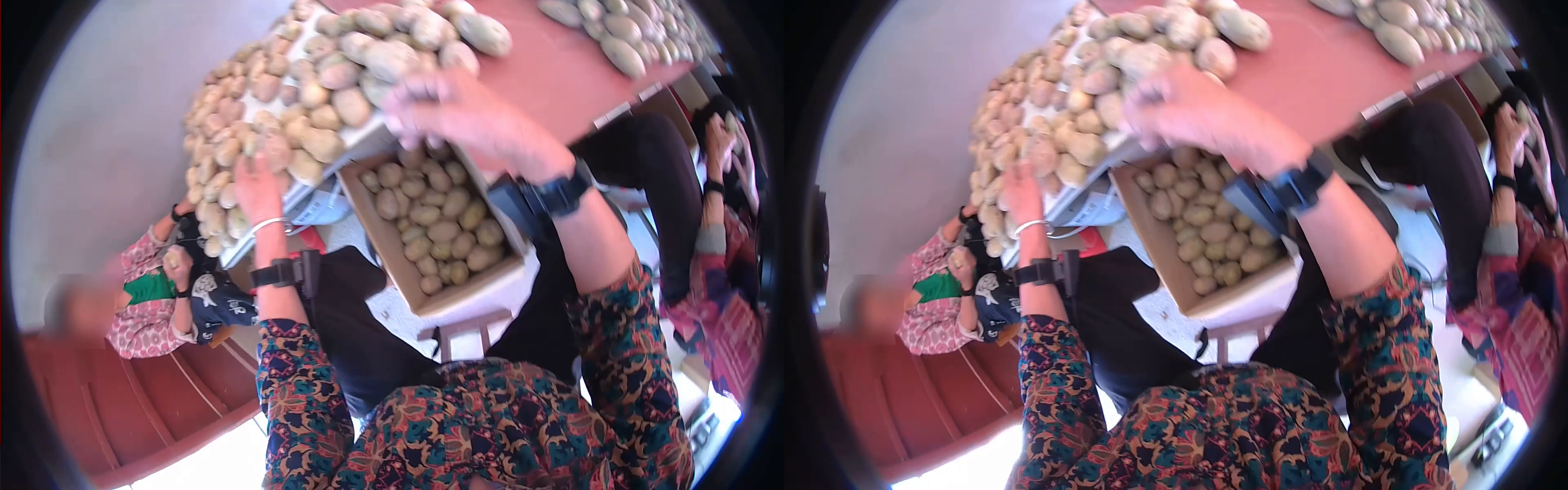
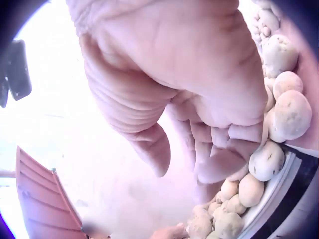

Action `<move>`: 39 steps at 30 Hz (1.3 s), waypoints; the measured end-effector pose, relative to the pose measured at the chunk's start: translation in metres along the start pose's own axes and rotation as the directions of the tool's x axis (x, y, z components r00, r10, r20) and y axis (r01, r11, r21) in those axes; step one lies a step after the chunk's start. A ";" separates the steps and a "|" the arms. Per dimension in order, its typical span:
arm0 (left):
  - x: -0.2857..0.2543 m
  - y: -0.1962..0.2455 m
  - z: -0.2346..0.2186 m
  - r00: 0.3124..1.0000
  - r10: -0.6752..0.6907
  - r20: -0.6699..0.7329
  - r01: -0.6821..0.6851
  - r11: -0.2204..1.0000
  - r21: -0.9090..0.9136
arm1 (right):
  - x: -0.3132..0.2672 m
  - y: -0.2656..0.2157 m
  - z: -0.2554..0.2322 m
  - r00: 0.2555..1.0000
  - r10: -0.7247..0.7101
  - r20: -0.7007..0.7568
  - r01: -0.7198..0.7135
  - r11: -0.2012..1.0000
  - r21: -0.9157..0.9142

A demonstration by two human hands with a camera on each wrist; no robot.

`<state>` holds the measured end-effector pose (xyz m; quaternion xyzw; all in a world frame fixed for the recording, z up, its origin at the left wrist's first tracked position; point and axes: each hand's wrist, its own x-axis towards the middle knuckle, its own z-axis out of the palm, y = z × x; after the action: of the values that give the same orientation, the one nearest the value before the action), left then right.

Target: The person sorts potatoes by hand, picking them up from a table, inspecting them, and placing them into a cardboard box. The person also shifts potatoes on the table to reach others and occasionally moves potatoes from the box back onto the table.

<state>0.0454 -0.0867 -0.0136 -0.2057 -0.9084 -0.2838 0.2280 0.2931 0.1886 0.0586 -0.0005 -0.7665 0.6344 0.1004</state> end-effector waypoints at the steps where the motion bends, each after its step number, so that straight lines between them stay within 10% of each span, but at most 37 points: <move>1: -0.015 0.043 -0.024 0.995 -0.059 -0.085 0.045 0.987 -0.156 | 0.004 0.005 -0.007 0.999 -0.011 -0.044 0.013 0.999 0.030; 5: -0.081 0.106 -0.037 0.945 0.122 0.303 0.079 0.816 -0.572 | -0.002 -0.001 -0.017 0.982 0.004 -0.188 0.067 0.926 0.371; 8: -0.115 0.108 -0.011 0.533 0.190 0.825 0.245 0.898 -0.366 | -0.004 0.002 -0.023 0.983 0.021 -0.180 0.046 0.933 0.357; 10: -0.140 0.077 0.029 0.301 0.297 0.906 -0.171 0.952 -0.255 | -0.005 0.005 -0.022 0.983 0.013 -0.183 0.056 0.929 0.367; 12: -0.159 0.078 0.058 0.217 0.090 0.972 -0.175 0.983 -0.052 | -0.006 0.003 -0.021 0.979 0.027 -0.204 0.054 0.923 0.381; 19: -0.233 0.071 0.133 0.476 0.258 0.841 -0.332 0.938 -0.099 | -0.012 -0.013 -0.018 0.961 0.101 -0.257 0.001 0.930 0.369; 22: -0.236 0.085 0.154 0.481 0.071 0.874 -0.248 0.967 0.058 | -0.003 -0.007 -0.014 0.976 0.111 -0.190 0.002 0.858 0.514; 31: -0.255 0.080 0.158 0.572 0.137 0.809 -0.338 0.938 0.081 | 0.001 -0.003 -0.012 0.989 0.049 -0.138 0.029 0.857 0.515; 39: -0.248 0.080 0.181 0.480 0.060 0.875 -0.327 0.938 0.115 | -0.008 0.005 -0.009 0.961 -0.011 -0.278 0.106 0.937 0.332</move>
<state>0.2332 0.0233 -0.2440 -0.3888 -0.8998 0.0089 -0.1980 0.3019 0.1973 0.0545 -0.0470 -0.6227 0.7488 0.2220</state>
